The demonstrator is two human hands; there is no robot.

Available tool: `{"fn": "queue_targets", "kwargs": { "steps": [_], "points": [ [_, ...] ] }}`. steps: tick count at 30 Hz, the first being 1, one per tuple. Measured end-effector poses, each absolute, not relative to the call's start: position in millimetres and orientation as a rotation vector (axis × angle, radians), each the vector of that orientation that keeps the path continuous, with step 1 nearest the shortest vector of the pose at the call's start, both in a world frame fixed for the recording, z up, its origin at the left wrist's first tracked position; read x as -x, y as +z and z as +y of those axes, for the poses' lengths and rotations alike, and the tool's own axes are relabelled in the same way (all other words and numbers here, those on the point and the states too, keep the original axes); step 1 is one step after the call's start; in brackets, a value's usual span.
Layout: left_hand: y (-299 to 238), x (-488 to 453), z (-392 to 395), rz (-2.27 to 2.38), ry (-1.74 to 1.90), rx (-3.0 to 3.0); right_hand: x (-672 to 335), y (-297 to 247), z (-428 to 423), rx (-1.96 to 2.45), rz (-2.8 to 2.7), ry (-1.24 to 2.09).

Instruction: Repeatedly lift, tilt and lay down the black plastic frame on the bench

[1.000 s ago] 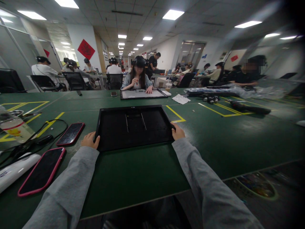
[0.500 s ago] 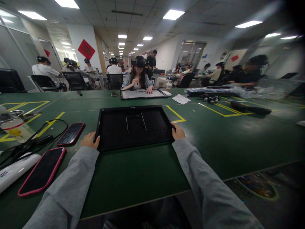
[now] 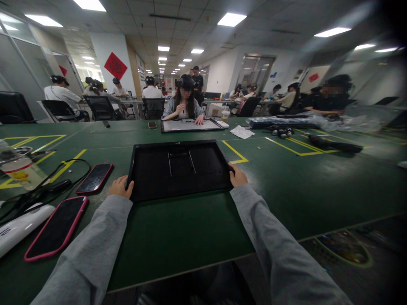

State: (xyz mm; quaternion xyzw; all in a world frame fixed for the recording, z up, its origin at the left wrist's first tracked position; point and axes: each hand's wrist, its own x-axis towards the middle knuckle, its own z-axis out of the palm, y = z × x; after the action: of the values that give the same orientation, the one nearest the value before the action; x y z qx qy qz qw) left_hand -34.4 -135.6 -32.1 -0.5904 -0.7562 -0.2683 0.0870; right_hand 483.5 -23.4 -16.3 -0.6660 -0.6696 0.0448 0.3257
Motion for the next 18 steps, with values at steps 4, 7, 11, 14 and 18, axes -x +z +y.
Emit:
{"fn": "queue_targets", "kwargs": {
  "steps": [4,7,11,14,18],
  "points": [
    [-31.2,34.0,-136.3,-2.239,-0.803,1.772,-483.8,-16.8,-22.7,1.738,-1.755,0.123],
    [-30.7,33.3,-136.8,-2.235,-0.804,1.769,-483.9,-17.3,-22.5,1.731,-1.756,0.125],
    [-30.3,31.5,-137.5,-2.223,-0.811,1.759,-483.8,-17.7,-22.1,1.732,-1.763,0.119],
    [-29.8,30.3,-138.0,-2.214,-0.821,1.752,-483.8,-17.4,-22.1,1.741,-1.768,0.112],
    [-28.9,30.3,-138.3,-2.234,-0.809,1.765,-484.0,-16.9,-22.4,1.744,-1.767,0.116]
  ]
}}
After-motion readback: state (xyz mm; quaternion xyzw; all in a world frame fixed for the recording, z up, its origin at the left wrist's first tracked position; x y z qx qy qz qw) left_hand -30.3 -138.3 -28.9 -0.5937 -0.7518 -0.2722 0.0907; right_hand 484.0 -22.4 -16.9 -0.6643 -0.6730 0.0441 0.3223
